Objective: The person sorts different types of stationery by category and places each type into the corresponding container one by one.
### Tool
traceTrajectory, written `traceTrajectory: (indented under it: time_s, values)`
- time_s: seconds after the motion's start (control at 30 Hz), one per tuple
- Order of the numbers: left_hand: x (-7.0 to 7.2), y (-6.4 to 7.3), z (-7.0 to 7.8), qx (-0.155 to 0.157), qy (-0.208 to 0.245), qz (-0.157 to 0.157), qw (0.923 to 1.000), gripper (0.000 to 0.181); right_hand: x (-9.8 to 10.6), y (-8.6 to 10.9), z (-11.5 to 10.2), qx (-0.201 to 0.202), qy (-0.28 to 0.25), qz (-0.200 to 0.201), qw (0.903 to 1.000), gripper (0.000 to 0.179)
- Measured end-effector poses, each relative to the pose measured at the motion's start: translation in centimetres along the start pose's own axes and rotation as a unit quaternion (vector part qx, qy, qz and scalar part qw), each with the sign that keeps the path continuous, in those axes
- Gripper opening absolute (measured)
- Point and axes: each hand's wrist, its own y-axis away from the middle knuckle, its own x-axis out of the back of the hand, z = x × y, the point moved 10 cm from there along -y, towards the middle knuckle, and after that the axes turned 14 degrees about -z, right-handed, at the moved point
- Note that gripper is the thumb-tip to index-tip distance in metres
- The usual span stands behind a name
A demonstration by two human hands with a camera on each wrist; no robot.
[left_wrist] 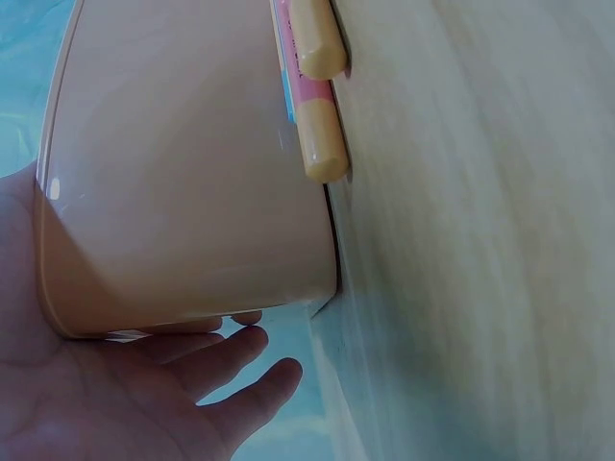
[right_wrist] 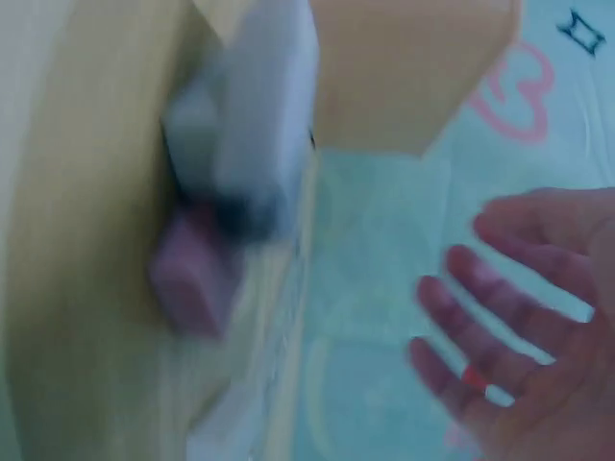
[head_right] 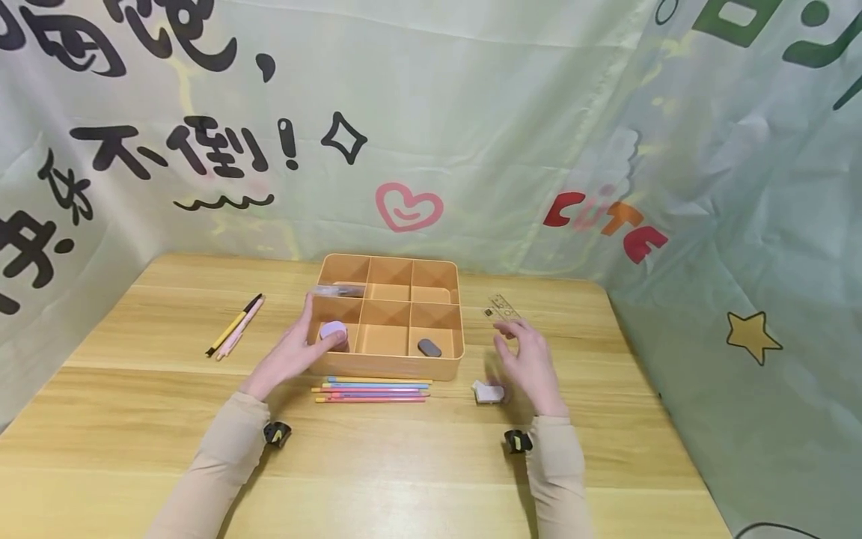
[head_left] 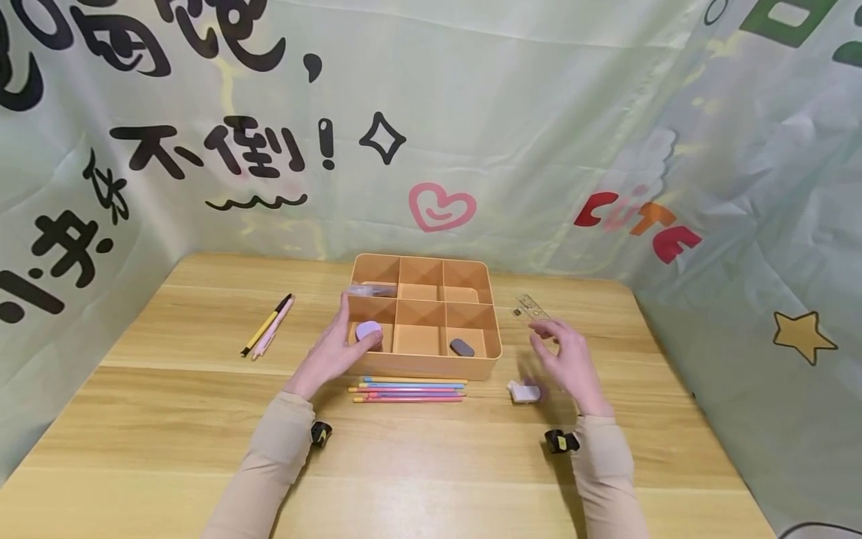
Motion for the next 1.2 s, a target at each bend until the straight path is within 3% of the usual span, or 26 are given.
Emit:
traceTrajectory:
  time_s: [0.17, 0.4, 0.63, 0.77, 0.9, 1.2]
  values:
    - [0.1, 0.1, -0.1, 0.003, 0.004, 0.001, 1.0, 0.107, 0.0, 0.7, 2.6, -0.07, 0.009, -0.083, 0.994, 0.03]
    - [0.1, 0.2, -0.2, 0.006, 0.008, -0.002, 1.0, 0.107, -0.5, 1.4, 4.3, -0.109, 0.026, -0.156, 0.9814, 0.028]
    - [0.1, 0.2, -0.3, 0.003, 0.006, 0.0, 1.0, 0.108, -2.0, 2.0, 6.2, -0.169, 0.02, -0.225, 0.9594, 0.032]
    - [0.1, 0.2, -0.3, 0.001, 0.008, 0.001, 1.0, 0.107, -2.4, 2.6, 7.1, -0.206, 0.008, -0.241, 0.9483, 0.034]
    - [0.1, 0.2, -0.2, 0.0, 0.007, 0.001, 1.0, 0.107, -2.5, 2.9, 7.5, -0.222, 0.002, -0.242, 0.9445, 0.036]
    - [0.0, 0.1, 0.0, -0.002, 0.004, 0.002, 1.0, 0.108, -2.4, 3.1, 7.7, -0.226, 0.017, -0.232, 0.9458, 0.04]
